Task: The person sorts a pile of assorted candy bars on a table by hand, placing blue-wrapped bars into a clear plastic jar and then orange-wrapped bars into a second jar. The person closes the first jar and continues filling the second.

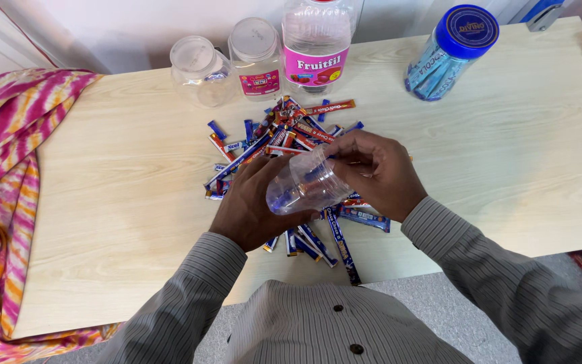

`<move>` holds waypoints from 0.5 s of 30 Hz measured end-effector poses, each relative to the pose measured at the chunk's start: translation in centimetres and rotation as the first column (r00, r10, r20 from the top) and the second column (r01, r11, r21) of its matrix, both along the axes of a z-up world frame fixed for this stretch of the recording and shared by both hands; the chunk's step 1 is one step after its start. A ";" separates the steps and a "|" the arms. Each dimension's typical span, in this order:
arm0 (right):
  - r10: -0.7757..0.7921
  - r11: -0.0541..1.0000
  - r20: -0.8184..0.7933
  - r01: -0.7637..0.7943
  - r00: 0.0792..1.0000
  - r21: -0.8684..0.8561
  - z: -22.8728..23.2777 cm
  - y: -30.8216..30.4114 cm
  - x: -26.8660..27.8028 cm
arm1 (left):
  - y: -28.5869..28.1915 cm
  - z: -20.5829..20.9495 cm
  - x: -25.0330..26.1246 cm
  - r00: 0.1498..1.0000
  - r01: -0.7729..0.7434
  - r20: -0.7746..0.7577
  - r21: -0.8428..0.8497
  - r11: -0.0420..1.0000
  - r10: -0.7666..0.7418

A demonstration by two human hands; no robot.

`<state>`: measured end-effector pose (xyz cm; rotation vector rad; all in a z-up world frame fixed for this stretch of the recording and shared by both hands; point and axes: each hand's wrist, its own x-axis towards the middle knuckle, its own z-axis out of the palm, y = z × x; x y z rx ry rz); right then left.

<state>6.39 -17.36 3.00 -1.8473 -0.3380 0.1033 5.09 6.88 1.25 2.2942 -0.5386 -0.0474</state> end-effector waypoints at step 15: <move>0.028 0.855 0.054 0.004 0.998 -0.519 -5.9 -3.5 6.3 | 2.2 -0.8 0.5 0.995 -0.093 0.044 0.075 0.993 0.090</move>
